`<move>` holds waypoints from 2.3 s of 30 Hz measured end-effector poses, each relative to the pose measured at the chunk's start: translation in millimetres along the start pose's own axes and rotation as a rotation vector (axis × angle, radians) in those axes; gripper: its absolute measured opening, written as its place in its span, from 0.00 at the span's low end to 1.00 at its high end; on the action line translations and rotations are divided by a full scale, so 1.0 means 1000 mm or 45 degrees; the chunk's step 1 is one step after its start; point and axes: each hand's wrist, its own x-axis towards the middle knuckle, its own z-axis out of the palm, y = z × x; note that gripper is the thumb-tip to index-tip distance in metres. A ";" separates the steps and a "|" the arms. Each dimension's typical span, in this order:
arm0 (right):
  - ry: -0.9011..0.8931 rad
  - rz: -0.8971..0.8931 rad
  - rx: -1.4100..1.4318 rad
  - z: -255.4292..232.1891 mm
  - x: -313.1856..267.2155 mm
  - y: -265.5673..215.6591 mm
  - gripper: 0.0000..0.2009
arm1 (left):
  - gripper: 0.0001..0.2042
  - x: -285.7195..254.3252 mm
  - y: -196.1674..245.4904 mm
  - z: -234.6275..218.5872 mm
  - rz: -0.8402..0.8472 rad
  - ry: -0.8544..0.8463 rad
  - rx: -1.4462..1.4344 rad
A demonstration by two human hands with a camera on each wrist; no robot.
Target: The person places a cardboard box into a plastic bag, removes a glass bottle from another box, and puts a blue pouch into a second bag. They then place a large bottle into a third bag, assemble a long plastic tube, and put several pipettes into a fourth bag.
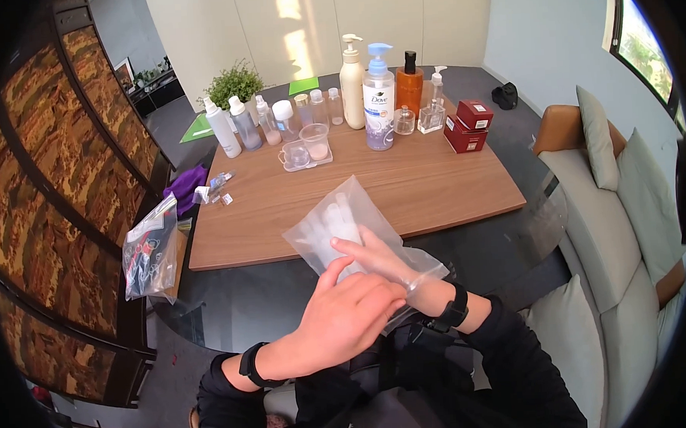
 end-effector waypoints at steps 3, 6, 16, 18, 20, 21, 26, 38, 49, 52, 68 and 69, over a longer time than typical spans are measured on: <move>0.126 -0.110 -0.136 0.008 0.000 0.006 0.38 | 0.06 0.000 -0.002 0.000 -0.049 0.080 -0.056; -0.107 -0.389 -0.270 -0.004 -0.001 0.024 0.40 | 0.06 0.003 -0.005 -0.004 -0.100 0.142 -0.025; -0.214 -0.447 -0.780 0.001 -0.042 -0.023 0.24 | 0.05 0.019 -0.012 -0.027 -0.166 0.344 0.044; -0.266 -0.578 -0.795 0.002 -0.059 -0.034 0.24 | 0.04 0.021 -0.015 -0.030 -0.144 0.379 0.074; -0.203 -0.791 -0.922 0.004 -0.079 -0.044 0.20 | 0.05 0.023 -0.020 -0.031 -0.131 0.412 0.071; -0.210 -0.789 -0.916 0.002 -0.090 -0.054 0.18 | 0.06 0.023 -0.023 -0.032 -0.125 0.430 0.071; 0.192 -1.213 -1.033 -0.022 -0.106 -0.072 0.17 | 0.05 0.025 -0.026 -0.039 -0.177 0.486 0.058; 0.359 -1.230 -1.838 -0.065 -0.061 -0.020 0.10 | 0.05 0.013 -0.036 -0.015 -0.237 0.171 0.104; 0.279 -1.520 -1.621 -0.029 -0.045 -0.101 0.05 | 0.24 0.025 -0.035 0.006 -0.181 0.169 0.228; 0.280 -1.633 -1.670 -0.010 -0.046 -0.135 0.03 | 0.20 0.043 -0.032 -0.006 -0.020 0.331 0.380; 0.009 -1.257 -1.910 0.015 -0.033 -0.197 0.09 | 0.24 0.059 -0.015 -0.028 0.014 0.522 0.016; -0.004 -1.254 -1.884 0.015 -0.032 -0.199 0.11 | 0.23 0.060 -0.010 -0.035 0.033 0.444 0.158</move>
